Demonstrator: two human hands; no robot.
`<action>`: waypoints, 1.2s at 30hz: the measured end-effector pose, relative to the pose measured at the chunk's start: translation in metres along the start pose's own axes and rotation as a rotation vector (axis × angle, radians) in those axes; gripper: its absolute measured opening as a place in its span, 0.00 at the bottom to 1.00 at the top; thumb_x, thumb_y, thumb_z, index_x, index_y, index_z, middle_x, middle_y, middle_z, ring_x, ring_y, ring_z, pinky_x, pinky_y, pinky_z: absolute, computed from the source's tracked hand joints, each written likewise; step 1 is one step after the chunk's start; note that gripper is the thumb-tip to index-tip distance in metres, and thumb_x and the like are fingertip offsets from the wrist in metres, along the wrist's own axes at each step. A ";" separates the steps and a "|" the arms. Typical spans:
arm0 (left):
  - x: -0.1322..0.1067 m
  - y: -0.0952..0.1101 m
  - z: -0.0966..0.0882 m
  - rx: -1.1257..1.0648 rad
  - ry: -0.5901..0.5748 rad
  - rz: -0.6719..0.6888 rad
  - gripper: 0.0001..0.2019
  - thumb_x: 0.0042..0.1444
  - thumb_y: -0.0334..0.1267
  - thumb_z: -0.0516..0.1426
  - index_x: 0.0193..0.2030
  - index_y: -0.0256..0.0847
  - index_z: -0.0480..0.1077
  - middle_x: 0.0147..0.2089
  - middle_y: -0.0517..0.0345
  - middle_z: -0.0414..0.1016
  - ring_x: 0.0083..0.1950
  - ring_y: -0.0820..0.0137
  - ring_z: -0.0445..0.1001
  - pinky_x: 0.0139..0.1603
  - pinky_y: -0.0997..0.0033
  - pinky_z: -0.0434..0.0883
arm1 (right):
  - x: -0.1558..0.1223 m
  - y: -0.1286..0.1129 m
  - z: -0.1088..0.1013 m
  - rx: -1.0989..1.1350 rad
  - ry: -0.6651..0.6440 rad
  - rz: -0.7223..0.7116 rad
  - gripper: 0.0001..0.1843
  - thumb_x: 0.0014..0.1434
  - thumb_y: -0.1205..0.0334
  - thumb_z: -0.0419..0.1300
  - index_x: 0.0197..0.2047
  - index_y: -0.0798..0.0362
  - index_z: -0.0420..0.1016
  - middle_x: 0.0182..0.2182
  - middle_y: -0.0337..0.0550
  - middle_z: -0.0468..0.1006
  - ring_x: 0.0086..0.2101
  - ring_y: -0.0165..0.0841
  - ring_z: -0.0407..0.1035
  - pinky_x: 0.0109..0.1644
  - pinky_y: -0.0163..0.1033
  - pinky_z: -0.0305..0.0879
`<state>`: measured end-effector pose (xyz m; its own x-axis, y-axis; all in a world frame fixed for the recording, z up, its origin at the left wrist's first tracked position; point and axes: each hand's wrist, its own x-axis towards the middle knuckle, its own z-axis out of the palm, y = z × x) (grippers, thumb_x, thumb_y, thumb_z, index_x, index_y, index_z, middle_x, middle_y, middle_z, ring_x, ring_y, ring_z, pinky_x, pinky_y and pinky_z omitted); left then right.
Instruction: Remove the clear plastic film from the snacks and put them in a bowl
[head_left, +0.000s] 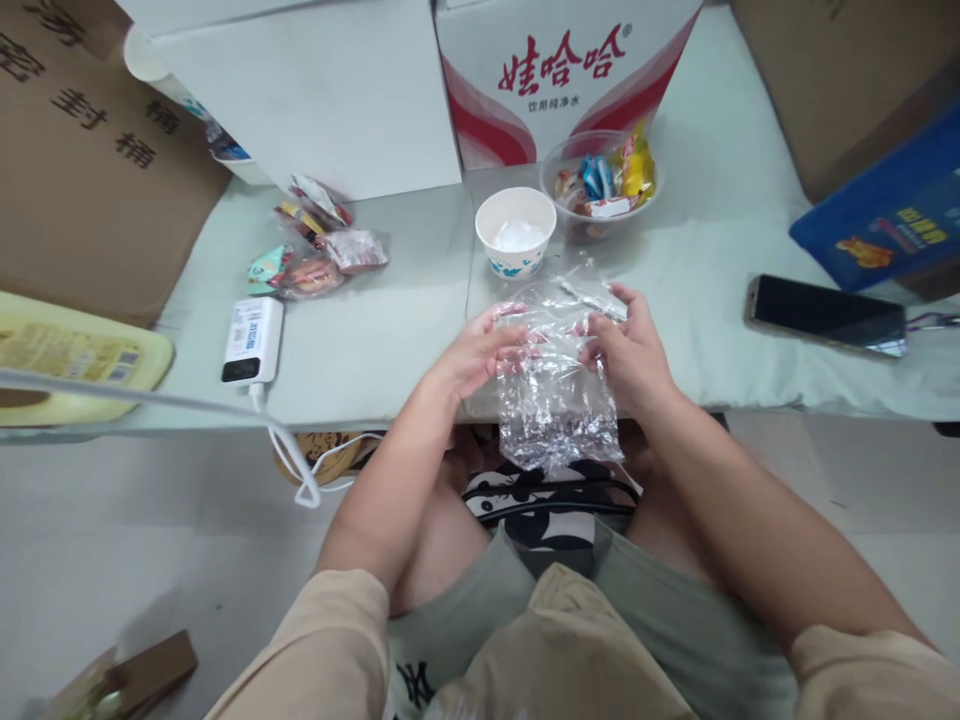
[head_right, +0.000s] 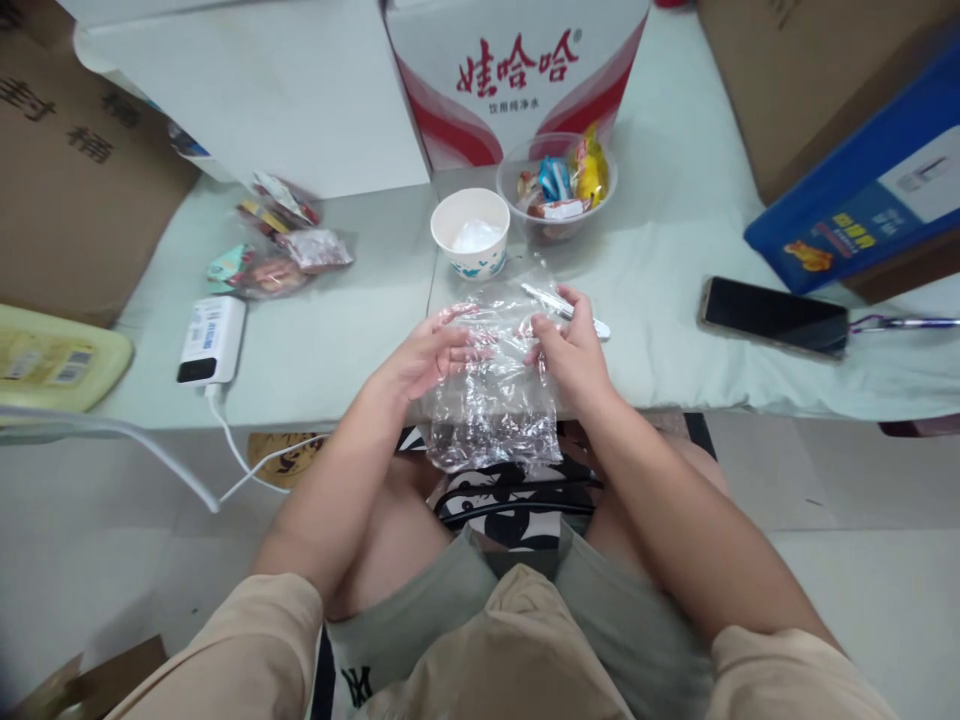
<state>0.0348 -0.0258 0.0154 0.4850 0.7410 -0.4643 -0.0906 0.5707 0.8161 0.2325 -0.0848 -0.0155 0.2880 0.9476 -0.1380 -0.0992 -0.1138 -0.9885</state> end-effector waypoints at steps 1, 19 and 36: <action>0.001 -0.001 0.000 0.026 0.020 0.034 0.22 0.51 0.37 0.67 0.53 0.42 0.69 0.38 0.53 0.83 0.35 0.67 0.81 0.31 0.73 0.73 | 0.000 0.001 -0.002 -0.001 -0.004 -0.027 0.30 0.59 0.51 0.65 0.60 0.40 0.55 0.33 0.38 0.78 0.20 0.31 0.68 0.23 0.39 0.66; -0.001 -0.010 -0.031 0.644 0.057 0.551 0.29 0.51 0.36 0.65 0.62 0.41 0.69 0.37 0.57 0.78 0.38 0.71 0.78 0.41 0.70 0.74 | -0.008 -0.009 -0.010 -0.357 -0.145 -0.325 0.26 0.55 0.61 0.64 0.58 0.46 0.71 0.32 0.38 0.77 0.32 0.35 0.72 0.40 0.46 0.73; -0.008 -0.004 -0.019 0.277 0.187 0.460 0.13 0.54 0.48 0.64 0.35 0.42 0.71 0.29 0.60 0.76 0.27 0.75 0.74 0.25 0.76 0.68 | -0.014 -0.007 -0.002 -0.106 -0.318 -0.160 0.41 0.54 0.44 0.69 0.64 0.41 0.53 0.37 0.40 0.78 0.39 0.41 0.77 0.45 0.50 0.75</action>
<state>0.0152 -0.0274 0.0093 0.2854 0.9557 -0.0720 -0.0122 0.0788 0.9968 0.2308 -0.0983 -0.0072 -0.0197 0.9994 0.0283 0.0269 0.0288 -0.9992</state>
